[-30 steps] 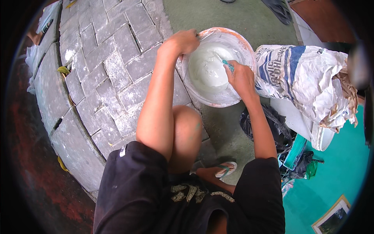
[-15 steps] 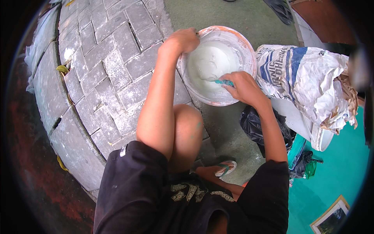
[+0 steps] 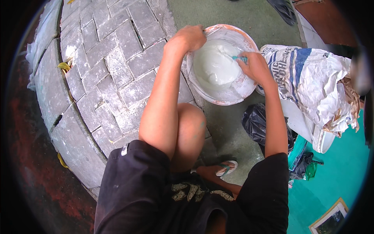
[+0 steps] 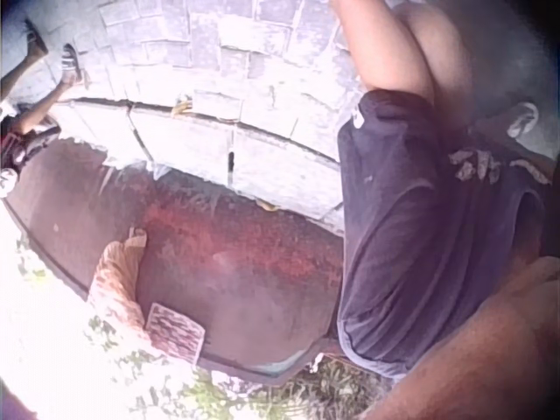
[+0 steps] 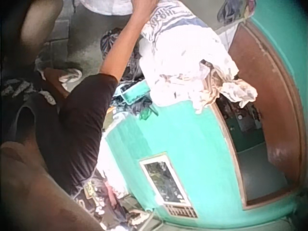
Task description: The person stirs white liquid in a bucket using a plastic cup and then mixes green paint in a separate bucket using their hand.
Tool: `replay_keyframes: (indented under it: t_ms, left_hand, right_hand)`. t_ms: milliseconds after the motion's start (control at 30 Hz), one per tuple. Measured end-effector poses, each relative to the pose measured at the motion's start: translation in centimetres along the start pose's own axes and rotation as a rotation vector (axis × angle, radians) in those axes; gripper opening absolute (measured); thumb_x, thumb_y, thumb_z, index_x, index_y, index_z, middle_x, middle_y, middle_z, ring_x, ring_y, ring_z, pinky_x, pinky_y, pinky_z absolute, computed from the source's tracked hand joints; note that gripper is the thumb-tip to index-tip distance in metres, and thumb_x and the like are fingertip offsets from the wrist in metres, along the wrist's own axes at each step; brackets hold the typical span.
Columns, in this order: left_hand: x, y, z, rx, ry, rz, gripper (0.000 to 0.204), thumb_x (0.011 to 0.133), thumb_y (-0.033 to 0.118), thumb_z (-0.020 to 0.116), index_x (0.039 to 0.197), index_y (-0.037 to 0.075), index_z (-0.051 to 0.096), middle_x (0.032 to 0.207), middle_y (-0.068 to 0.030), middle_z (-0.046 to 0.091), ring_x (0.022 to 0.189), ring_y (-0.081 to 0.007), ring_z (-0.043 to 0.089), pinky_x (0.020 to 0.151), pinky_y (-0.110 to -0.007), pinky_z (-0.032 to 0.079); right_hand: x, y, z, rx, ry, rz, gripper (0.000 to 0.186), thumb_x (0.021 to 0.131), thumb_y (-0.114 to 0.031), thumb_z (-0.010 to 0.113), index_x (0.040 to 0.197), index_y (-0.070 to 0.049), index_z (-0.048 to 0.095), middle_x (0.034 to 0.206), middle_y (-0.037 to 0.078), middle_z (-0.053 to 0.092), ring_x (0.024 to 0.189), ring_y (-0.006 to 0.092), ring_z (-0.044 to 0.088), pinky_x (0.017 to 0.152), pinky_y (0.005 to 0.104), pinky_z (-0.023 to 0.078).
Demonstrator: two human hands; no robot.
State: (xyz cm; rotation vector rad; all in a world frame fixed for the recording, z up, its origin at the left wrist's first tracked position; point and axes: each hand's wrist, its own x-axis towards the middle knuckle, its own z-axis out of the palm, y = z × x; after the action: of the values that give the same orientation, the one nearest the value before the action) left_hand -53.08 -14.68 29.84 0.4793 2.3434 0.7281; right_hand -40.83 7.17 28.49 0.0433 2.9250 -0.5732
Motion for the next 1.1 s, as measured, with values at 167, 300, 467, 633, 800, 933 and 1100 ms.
replay_keyframes:
  t_ms: [167, 300, 467, 633, 800, 933, 1100]
  left_hand:
    - [0.4, -0.8, 0.6, -0.007, 0.039, -0.019, 0.042, 0.088, 0.014, 0.044, 0.124, 0.001, 0.060, 0.122, -0.0254, 0.062, 0.116, -0.0384, 0.059, 0.099, -0.045, 0.046]
    - [0.5, -0.6, 0.6, 0.007, 0.043, -0.019, 0.043, 0.089, 0.015, 0.043, 0.126, 0.002, 0.059, 0.125, -0.0244, 0.061, 0.118, -0.0379, 0.058, 0.100, -0.045, 0.046]
    - [0.5, -0.1, 0.4, 0.035, 0.035, -0.031, 0.044, 0.089, 0.015, 0.043, 0.127, 0.002, 0.059, 0.127, -0.0230, 0.060, 0.121, -0.0369, 0.056, 0.102, -0.045, 0.045]
    - [-0.2, 0.2, 0.1, 0.047, 0.023, -0.028, 0.044, 0.088, 0.014, 0.043, 0.127, 0.002, 0.059, 0.127, -0.0229, 0.060, 0.120, -0.0369, 0.057, 0.102, -0.045, 0.045]
    - [-0.1, 0.2, 0.6, 0.030, 0.090, -0.003, 0.043, 0.087, 0.013, 0.043, 0.125, 0.003, 0.061, 0.125, -0.0230, 0.062, 0.118, -0.0372, 0.058, 0.100, -0.045, 0.046]
    - [0.6, -1.1, 0.7, 0.013, 0.055, -0.041, 0.044, 0.087, 0.013, 0.043, 0.127, 0.005, 0.061, 0.126, -0.0219, 0.062, 0.119, -0.0366, 0.058, 0.100, -0.045, 0.046]
    - [1.3, -2.5, 0.9, 0.001, 0.057, -0.089, 0.045, 0.088, 0.013, 0.043, 0.130, 0.008, 0.059, 0.129, -0.0193, 0.060, 0.120, -0.0355, 0.058, 0.101, -0.044, 0.045]
  right_hand:
    - [-5.0, -2.5, 1.0, 0.164, -0.210, 0.111, 0.026, 0.085, -0.021, 0.069, 0.096, 0.002, 0.072, 0.065, 0.022, 0.062, 0.063, 0.0367, 0.064, 0.064, 0.0438, 0.049]
    - [-4.8, -2.8, 3.0, 0.250, -0.082, 0.000, 0.025, 0.087, -0.023, 0.070, 0.099, -0.001, 0.073, 0.045, 0.012, 0.041, 0.042, 0.0169, 0.038, 0.047, 0.0367, 0.036]
    - [-2.4, -2.4, 2.4, 0.245, -0.008, 0.069, 0.026, 0.086, -0.021, 0.070, 0.098, 0.001, 0.072, 0.053, 0.017, 0.055, 0.050, 0.0310, 0.057, 0.055, 0.0398, 0.045]
    - [-2.5, -2.5, 3.1, 0.172, 0.165, 0.048, 0.026, 0.087, -0.022, 0.069, 0.101, 0.000, 0.071, 0.064, 0.021, 0.061, 0.059, 0.0348, 0.063, 0.059, 0.0416, 0.049]
    - [-1.9, -2.5, 5.5, 0.115, 0.247, 0.010, 0.025, 0.088, -0.018, 0.068, 0.104, 0.001, 0.068, 0.078, 0.025, 0.066, 0.073, 0.0419, 0.065, 0.067, 0.0459, 0.051]
    - [-3.1, -3.8, 5.2, 0.170, 0.053, 0.000, 0.025, 0.087, -0.016, 0.067, 0.104, 0.002, 0.067, 0.084, 0.026, 0.066, 0.079, 0.0431, 0.065, 0.071, 0.0470, 0.051]
    - [-5.8, -3.2, 4.7, 0.167, -0.066, -0.156, 0.025, 0.086, -0.014, 0.069, 0.105, 0.002, 0.069, 0.083, 0.025, 0.067, 0.070, 0.0383, 0.066, 0.066, 0.0421, 0.051]
